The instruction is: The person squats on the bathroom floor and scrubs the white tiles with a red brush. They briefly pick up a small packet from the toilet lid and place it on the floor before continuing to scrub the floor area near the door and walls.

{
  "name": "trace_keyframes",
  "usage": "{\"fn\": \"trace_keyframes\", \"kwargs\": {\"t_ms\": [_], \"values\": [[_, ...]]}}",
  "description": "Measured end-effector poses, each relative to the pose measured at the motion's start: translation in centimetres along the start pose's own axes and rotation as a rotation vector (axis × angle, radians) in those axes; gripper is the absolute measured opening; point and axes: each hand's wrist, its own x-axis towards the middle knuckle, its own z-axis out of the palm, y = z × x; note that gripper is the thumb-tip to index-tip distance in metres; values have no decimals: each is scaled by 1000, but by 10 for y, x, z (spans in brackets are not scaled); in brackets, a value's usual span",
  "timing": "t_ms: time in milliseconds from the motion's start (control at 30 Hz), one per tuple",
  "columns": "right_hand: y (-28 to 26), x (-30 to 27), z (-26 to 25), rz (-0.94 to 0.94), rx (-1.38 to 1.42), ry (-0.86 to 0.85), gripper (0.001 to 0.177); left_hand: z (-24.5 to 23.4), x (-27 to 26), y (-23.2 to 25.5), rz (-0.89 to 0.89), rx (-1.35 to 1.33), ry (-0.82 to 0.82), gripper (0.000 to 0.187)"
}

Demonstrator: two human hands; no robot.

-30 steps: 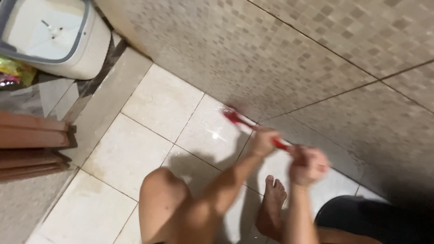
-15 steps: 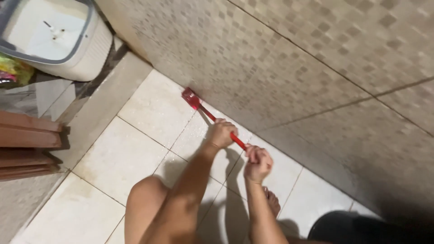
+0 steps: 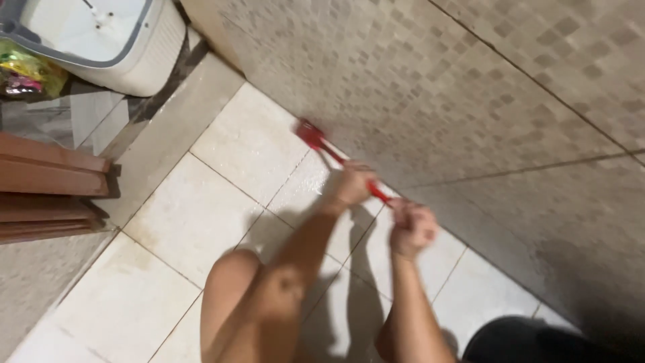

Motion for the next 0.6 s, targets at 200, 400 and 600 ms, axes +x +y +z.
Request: {"fn": "trace_keyframes", "kwargs": {"t_ms": [200,400,600], "values": [[14,15,14,34,101,25,33,18,7,-36,-61,-47,-12,6],[-99,10,47,-128,-94,-86,34,53,-11,79,-42,-328,177,23],[-23,25,33,-117,13,-40,31,44,6,-20,54,-154,88,4]]}}
